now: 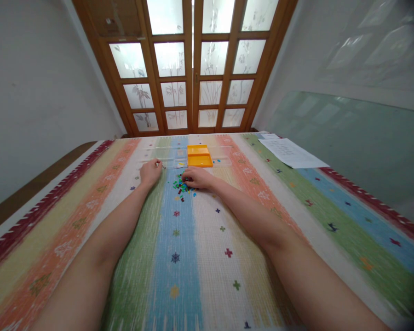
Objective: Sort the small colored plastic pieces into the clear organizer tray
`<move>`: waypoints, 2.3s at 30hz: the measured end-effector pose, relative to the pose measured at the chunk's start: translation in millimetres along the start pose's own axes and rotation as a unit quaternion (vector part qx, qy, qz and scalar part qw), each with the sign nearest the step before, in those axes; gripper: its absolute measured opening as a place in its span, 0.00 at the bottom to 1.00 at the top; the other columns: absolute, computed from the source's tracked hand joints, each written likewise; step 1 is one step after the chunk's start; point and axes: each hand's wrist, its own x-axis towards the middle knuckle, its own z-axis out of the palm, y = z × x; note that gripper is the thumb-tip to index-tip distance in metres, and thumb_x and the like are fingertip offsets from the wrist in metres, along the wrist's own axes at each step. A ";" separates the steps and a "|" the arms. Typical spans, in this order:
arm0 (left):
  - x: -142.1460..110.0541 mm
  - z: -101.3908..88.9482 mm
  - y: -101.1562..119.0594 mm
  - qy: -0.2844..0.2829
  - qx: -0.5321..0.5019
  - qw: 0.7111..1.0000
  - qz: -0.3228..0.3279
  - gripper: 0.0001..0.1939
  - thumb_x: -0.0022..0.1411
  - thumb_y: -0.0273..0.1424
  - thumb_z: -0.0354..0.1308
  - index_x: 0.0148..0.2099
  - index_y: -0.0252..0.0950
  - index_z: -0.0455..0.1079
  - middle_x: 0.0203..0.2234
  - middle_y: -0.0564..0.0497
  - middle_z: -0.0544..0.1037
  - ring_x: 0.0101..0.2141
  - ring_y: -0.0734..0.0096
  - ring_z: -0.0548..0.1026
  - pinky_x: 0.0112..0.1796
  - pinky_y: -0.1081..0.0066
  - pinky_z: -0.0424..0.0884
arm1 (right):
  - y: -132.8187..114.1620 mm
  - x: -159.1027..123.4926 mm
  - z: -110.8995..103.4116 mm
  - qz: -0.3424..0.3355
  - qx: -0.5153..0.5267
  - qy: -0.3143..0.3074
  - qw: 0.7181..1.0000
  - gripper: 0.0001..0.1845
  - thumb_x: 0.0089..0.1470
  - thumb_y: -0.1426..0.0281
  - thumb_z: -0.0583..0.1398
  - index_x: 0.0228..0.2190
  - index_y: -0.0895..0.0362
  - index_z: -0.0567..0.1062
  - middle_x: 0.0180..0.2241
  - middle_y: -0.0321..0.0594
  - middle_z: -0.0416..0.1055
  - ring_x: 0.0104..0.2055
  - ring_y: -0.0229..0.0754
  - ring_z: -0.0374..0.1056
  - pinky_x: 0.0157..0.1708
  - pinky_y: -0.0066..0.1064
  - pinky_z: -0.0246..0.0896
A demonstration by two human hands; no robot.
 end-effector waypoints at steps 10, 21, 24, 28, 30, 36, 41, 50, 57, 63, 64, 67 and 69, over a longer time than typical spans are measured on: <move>-1.0 -0.6 0.9 -0.006 -0.012 1.000 0.004 0.17 0.69 0.40 0.51 0.47 0.41 0.80 0.34 0.45 0.82 0.38 0.57 0.78 0.36 0.67 0.65 | -3.6 2.0 0.1 0.002 -0.019 -0.017 1.000 0.07 0.63 0.71 0.61 0.40 0.55 0.80 0.40 0.41 0.75 0.42 0.42 0.67 0.42 0.30 0.56; -2.0 3.8 4.0 -0.030 -0.021 0.999 0.015 0.17 0.68 0.41 0.53 0.47 0.41 0.80 0.37 0.45 0.83 0.40 0.56 0.78 0.37 0.67 0.66 | -3.8 4.7 5.2 0.014 -0.037 -0.001 0.999 0.08 0.64 0.71 0.60 0.39 0.56 0.80 0.39 0.42 0.76 0.43 0.43 0.67 0.43 0.30 0.56; -2.0 5.2 3.2 -0.029 -0.018 0.999 0.025 0.17 0.69 0.41 0.52 0.47 0.41 0.80 0.37 0.46 0.83 0.39 0.57 0.78 0.37 0.67 0.65 | 0.8 5.9 7.3 0.053 -0.036 0.044 0.997 0.07 0.64 0.71 0.60 0.40 0.56 0.80 0.40 0.43 0.76 0.44 0.43 0.67 0.44 0.30 0.56; -3.9 4.5 4.6 -0.051 -0.023 0.996 0.068 0.17 0.69 0.40 0.52 0.47 0.41 0.80 0.36 0.47 0.83 0.38 0.59 0.78 0.37 0.68 0.65 | 10.4 9.0 4.3 0.116 -0.047 0.112 0.986 0.08 0.64 0.71 0.60 0.41 0.56 0.80 0.38 0.42 0.76 0.42 0.43 0.67 0.43 0.30 0.55; -5.6 4.0 6.5 -0.072 -0.028 0.993 0.093 0.17 0.69 0.41 0.52 0.47 0.41 0.80 0.35 0.47 0.83 0.37 0.60 0.78 0.36 0.68 0.65 | 15.1 12.8 1.3 0.139 -0.056 0.131 0.980 0.09 0.64 0.70 0.59 0.41 0.56 0.80 0.37 0.42 0.76 0.42 0.43 0.67 0.43 0.30 0.55; -10.9 2.1 13.5 -0.108 -0.031 0.983 0.145 0.17 0.69 0.42 0.53 0.48 0.42 0.80 0.33 0.47 0.82 0.35 0.60 0.77 0.36 0.68 0.65 | 28.4 35.4 -2.4 0.215 -0.074 0.161 0.960 0.11 0.65 0.68 0.59 0.44 0.56 0.80 0.38 0.44 0.76 0.41 0.45 0.68 0.43 0.32 0.58; -11.9 1.5 14.3 -0.124 -0.032 0.978 0.162 0.17 0.69 0.42 0.54 0.48 0.42 0.80 0.33 0.47 0.82 0.36 0.60 0.77 0.37 0.68 0.66 | 39.9 49.8 -1.3 0.255 -0.073 0.170 0.949 0.11 0.64 0.68 0.59 0.44 0.56 0.81 0.39 0.44 0.78 0.41 0.46 0.71 0.42 0.33 0.60; -12.0 3.0 13.0 -0.126 -0.033 0.975 0.180 0.17 0.70 0.42 0.53 0.48 0.42 0.80 0.33 0.47 0.82 0.37 0.59 0.78 0.38 0.67 0.66 | 40.7 46.2 -1.0 0.235 -0.057 0.168 0.956 0.11 0.64 0.69 0.60 0.44 0.56 0.82 0.41 0.44 0.80 0.42 0.46 0.72 0.44 0.33 0.61; -13.0 4.8 13.2 -0.122 -0.034 0.975 0.182 0.16 0.69 0.42 0.55 0.48 0.42 0.81 0.33 0.48 0.82 0.37 0.59 0.78 0.38 0.66 0.66 | 21.5 27.1 2.1 0.147 -0.023 0.102 0.984 0.10 0.63 0.70 0.61 0.42 0.56 0.83 0.36 0.42 0.78 0.40 0.43 0.70 0.42 0.30 0.58; -12.2 8.2 11.5 -0.118 -0.038 0.974 0.187 0.16 0.69 0.42 0.55 0.47 0.43 0.81 0.31 0.48 0.81 0.35 0.59 0.78 0.37 0.67 0.65 | 9.2 21.3 0.1 0.067 -0.018 0.020 0.997 0.09 0.60 0.73 0.63 0.40 0.55 0.83 0.38 0.42 0.77 0.42 0.43 0.68 0.44 0.31 0.58; -12.3 8.0 11.6 -0.118 -0.036 0.974 0.188 0.16 0.69 0.42 0.54 0.47 0.43 0.81 0.31 0.48 0.81 0.35 0.59 0.78 0.37 0.67 0.65 | 8.5 21.5 0.1 0.059 -0.021 0.013 0.998 0.09 0.60 0.74 0.62 0.40 0.55 0.83 0.38 0.42 0.77 0.43 0.43 0.69 0.44 0.31 0.58; -12.8 6.6 12.5 -0.122 -0.031 0.975 0.183 0.16 0.69 0.42 0.54 0.47 0.43 0.81 0.31 0.49 0.81 0.36 0.59 0.78 0.37 0.67 0.65 | 8.1 22.0 -0.1 0.042 -0.030 -0.006 0.999 0.08 0.60 0.74 0.62 0.39 0.55 0.83 0.38 0.43 0.77 0.43 0.44 0.69 0.44 0.31 0.59; -13.2 5.6 13.1 -0.126 -0.027 0.976 0.176 0.16 0.69 0.42 0.54 0.47 0.43 0.81 0.32 0.48 0.82 0.37 0.59 0.78 0.38 0.67 0.66 | 8.8 21.8 -1.8 0.041 -0.031 -0.016 0.999 0.08 0.60 0.74 0.62 0.38 0.55 0.83 0.38 0.43 0.78 0.42 0.44 0.70 0.43 0.31 0.59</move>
